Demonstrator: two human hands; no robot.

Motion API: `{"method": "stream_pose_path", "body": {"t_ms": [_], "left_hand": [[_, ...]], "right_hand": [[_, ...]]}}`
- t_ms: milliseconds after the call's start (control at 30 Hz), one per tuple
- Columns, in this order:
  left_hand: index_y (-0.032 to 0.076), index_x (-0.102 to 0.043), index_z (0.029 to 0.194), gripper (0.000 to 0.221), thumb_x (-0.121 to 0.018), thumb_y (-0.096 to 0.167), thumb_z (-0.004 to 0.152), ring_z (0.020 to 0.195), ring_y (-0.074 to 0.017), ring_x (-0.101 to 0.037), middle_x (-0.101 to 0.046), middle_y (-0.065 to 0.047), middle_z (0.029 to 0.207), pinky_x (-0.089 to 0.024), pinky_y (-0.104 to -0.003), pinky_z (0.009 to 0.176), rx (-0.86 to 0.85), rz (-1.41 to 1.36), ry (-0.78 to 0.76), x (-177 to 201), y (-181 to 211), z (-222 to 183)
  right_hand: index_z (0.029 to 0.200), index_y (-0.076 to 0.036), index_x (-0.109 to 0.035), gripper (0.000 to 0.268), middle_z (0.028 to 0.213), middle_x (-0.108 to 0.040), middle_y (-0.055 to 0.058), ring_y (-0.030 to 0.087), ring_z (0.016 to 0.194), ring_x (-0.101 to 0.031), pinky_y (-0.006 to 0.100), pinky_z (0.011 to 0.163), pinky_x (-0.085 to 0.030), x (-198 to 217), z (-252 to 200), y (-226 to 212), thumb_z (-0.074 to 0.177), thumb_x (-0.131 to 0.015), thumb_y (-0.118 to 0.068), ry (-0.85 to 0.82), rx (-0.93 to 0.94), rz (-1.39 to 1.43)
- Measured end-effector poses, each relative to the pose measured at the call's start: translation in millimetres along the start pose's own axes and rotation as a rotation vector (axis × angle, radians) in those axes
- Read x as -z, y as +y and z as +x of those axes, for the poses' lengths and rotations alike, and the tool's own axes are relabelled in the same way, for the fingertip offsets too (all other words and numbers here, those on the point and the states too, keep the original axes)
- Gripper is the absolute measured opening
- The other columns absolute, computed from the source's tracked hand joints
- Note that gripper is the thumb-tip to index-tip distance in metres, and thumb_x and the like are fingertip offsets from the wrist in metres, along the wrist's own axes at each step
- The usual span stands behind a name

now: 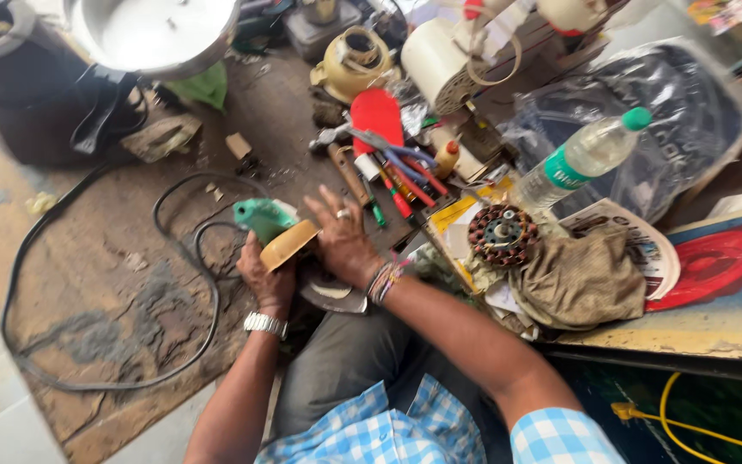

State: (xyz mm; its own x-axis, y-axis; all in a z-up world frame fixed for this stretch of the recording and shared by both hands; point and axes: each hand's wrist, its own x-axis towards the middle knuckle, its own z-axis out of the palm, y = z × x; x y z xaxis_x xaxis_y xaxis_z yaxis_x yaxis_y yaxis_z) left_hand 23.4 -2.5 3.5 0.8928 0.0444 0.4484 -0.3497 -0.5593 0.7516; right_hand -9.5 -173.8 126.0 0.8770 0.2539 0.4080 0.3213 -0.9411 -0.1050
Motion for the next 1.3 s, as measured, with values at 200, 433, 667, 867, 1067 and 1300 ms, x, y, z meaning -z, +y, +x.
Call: {"method": "stream_pose_path", "body": {"t_ms": [200,433,667,867,1067,1300], "left_hand": [[0.008,-0.052,0.148,0.077,-0.082,0.039,0.084,0.102,-0.0358,-0.061,-0.066,-0.014,0.107,-0.043,-0.047,0.090,0.004,0.022,-0.008,3,-6,-11],[0.002,-0.047,0.152,0.080,-0.080,0.040,0.091,0.109,-0.0377,-0.059,-0.066,-0.018,0.118,-0.041,-0.047,0.096,-0.061,0.001,0.002,2,-14,-13],[0.003,-0.050,0.148,0.085,-0.084,0.048,0.085,0.104,-0.0307,-0.061,-0.068,-0.012,0.110,-0.042,-0.042,0.093,-0.005,0.010,0.004,6,5,-1],[0.004,-0.050,0.149,0.085,-0.084,0.048,0.085,0.103,-0.0287,-0.062,-0.068,-0.009,0.108,-0.042,-0.041,0.093,0.018,-0.015,-0.017,6,2,-2],[0.006,-0.050,0.149,0.079,-0.083,0.042,0.088,0.104,-0.0279,-0.062,-0.069,-0.008,0.110,-0.042,-0.041,0.093,-0.026,-0.033,-0.017,11,6,-2],[0.005,-0.047,0.151,0.076,-0.080,0.037,0.091,0.105,-0.0274,-0.062,-0.069,-0.008,0.113,-0.042,-0.041,0.094,-0.054,-0.029,-0.038,12,6,-1]], "right_hand": [[0.115,-0.013,-0.073,0.031,0.132,-0.063,0.006,0.031,0.137,-0.049,0.054,0.108,-0.033,-29,-18,-5,0.086,-0.068,-0.022,-0.207,-0.278,0.236],[0.142,0.001,-0.060,0.053,0.152,-0.054,0.014,0.033,0.154,-0.031,0.056,0.122,-0.022,-25,-1,4,0.090,-0.062,-0.007,0.015,0.065,0.045],[0.146,-0.004,-0.059,0.050,0.158,-0.051,0.006,0.028,0.156,-0.027,0.048,0.123,-0.014,-16,12,7,0.098,-0.066,-0.017,-0.001,0.123,0.081],[0.147,-0.003,-0.058,0.051,0.159,-0.047,0.012,0.026,0.155,-0.028,0.050,0.124,-0.015,-26,8,7,0.102,-0.068,-0.022,0.027,0.089,0.077],[0.145,-0.004,-0.060,0.050,0.159,-0.046,0.017,0.026,0.154,-0.028,0.052,0.123,-0.016,-29,7,7,0.100,-0.070,-0.023,0.035,0.101,0.088],[0.138,-0.004,-0.066,0.041,0.157,-0.049,0.012,0.024,0.156,-0.027,0.054,0.125,-0.015,-28,8,10,0.103,-0.068,-0.023,0.020,0.149,0.017]]}}
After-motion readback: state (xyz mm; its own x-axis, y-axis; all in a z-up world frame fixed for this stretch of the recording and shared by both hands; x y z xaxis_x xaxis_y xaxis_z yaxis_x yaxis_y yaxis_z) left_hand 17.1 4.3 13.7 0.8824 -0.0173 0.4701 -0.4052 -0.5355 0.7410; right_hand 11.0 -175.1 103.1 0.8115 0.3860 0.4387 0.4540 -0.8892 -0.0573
